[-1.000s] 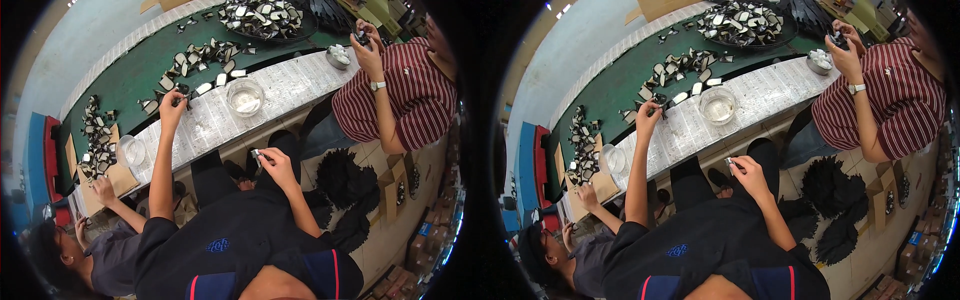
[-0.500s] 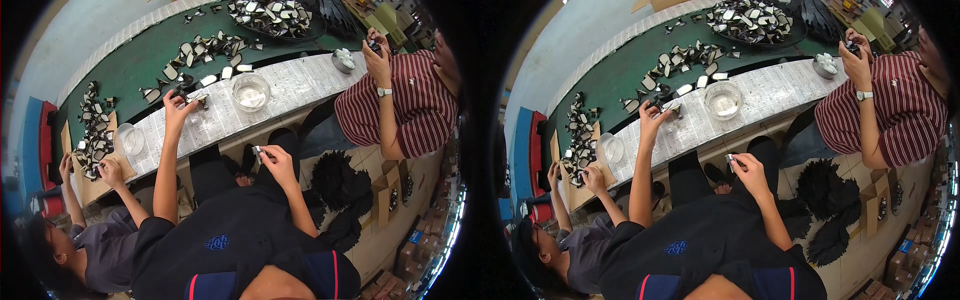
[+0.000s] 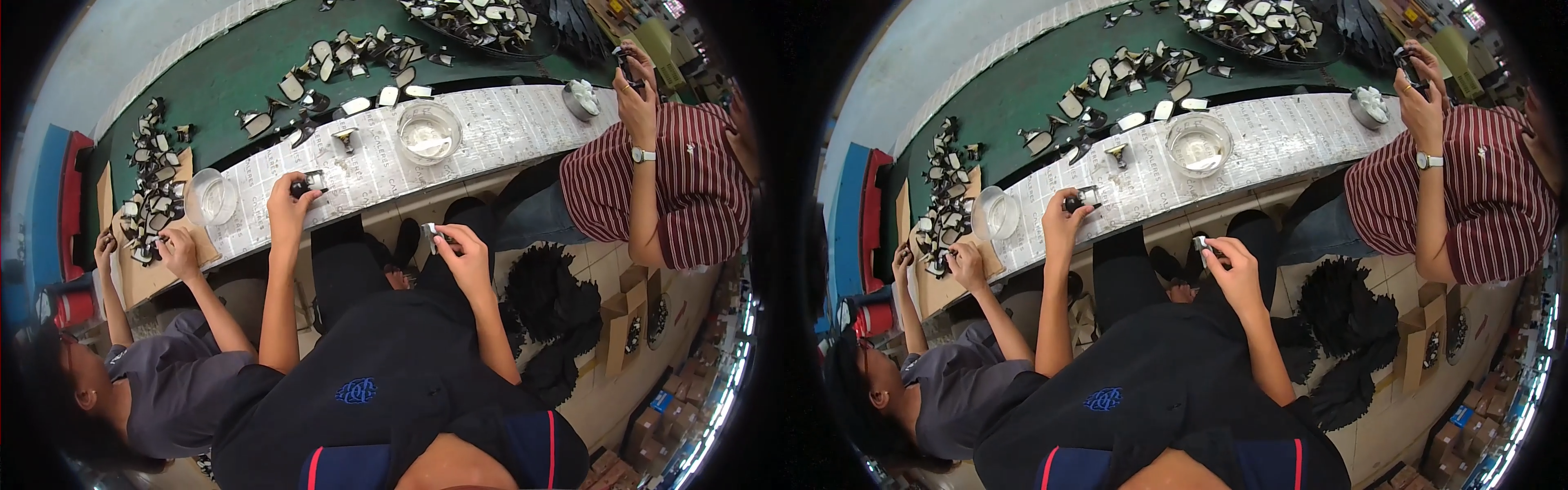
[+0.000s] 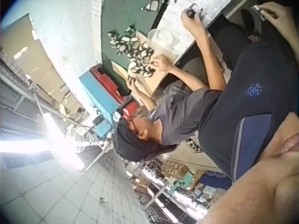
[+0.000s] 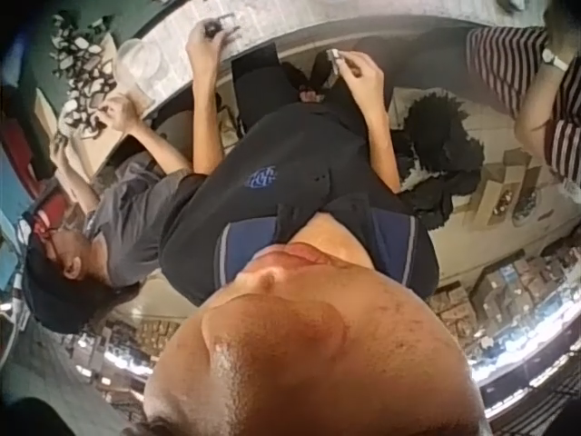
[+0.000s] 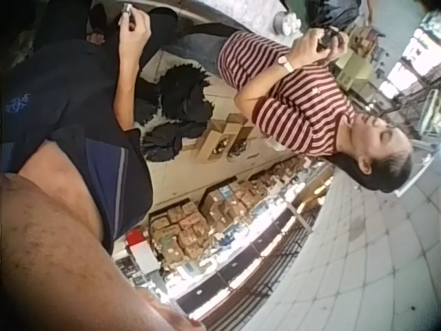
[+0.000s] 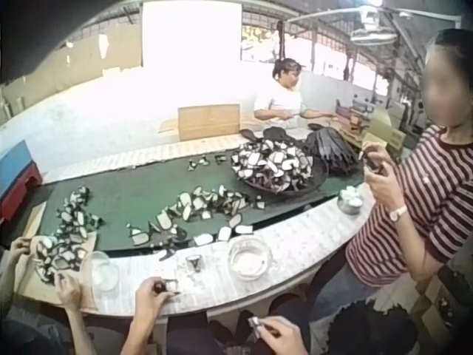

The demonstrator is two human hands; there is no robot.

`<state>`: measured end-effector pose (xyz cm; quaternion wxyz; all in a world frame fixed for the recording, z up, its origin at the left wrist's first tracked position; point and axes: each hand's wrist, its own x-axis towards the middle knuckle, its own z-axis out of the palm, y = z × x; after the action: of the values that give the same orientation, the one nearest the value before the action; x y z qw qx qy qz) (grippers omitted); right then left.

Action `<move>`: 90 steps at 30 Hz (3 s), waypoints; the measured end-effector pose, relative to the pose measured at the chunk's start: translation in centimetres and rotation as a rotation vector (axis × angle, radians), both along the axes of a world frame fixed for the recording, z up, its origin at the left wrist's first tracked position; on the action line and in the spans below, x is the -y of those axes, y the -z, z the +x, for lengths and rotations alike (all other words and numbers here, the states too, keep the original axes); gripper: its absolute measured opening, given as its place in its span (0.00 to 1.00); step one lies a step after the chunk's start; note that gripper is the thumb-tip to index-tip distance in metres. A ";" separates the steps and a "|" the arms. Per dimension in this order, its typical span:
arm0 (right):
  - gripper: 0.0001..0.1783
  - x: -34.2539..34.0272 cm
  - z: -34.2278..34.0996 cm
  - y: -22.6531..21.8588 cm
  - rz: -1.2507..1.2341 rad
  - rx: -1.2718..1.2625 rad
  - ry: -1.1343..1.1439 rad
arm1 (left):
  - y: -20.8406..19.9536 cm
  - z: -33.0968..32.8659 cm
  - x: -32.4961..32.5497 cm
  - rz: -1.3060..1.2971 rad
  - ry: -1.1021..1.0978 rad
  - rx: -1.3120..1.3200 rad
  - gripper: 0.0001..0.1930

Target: Applying glue to black shoe components and assembling them at a workbench.

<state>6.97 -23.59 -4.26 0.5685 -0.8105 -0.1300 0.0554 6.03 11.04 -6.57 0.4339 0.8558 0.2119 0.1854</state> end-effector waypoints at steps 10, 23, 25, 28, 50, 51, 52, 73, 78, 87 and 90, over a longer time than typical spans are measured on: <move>0.13 -1.7 -0.3 -4.1 0.120 0.029 0.036 | 0.1 -2.8 2.8 -0.967 0.063 0.034 0.20; 0.18 -4.9 -0.7 -8.9 -0.177 0.702 -0.198 | -3.6 -3.5 9.9 -1.298 0.211 0.104 0.12; 0.18 -4.9 -0.8 -8.8 -0.202 0.719 -0.203 | -4.0 -3.6 10.4 -1.311 0.222 0.093 0.12; 0.18 -4.8 -1.0 -8.7 -0.215 0.733 -0.218 | -4.5 -3.8 10.9 -1.319 0.240 0.081 0.11; 0.13 -2.5 -0.2 -10.0 0.369 0.032 -0.195 | -4.6 -4.1 11.0 -1.352 0.286 0.035 0.11; 0.13 -2.5 -0.2 -10.1 0.337 0.066 -0.161 | -4.6 -4.1 11.0 -1.357 0.282 0.040 0.11; 0.13 -2.6 0.0 -10.0 0.336 0.066 -0.160 | -4.7 -4.1 11.1 -1.359 0.283 0.039 0.11; 0.13 -3.9 0.6 -8.6 -0.259 0.612 -0.134 | -5.5 -4.2 12.1 -1.254 0.271 0.018 0.11; 0.13 -3.2 0.6 -9.1 -0.294 0.565 -0.080 | -5.1 -4.2 11.9 -1.286 0.273 0.008 0.10; 0.14 -2.6 0.2 -11.1 -0.060 0.333 -0.007 | -5.0 -4.0 11.5 -1.510 0.270 0.043 0.11; 0.13 -3.0 0.0 -11.2 -0.024 0.272 -0.021 | -4.9 -3.9 11.6 -1.529 0.283 0.045 0.10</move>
<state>6.95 -20.58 6.89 0.5352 -0.8159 -0.2136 -0.0476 2.17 -0.54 -1.64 0.9274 0.3338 0.1607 -0.0520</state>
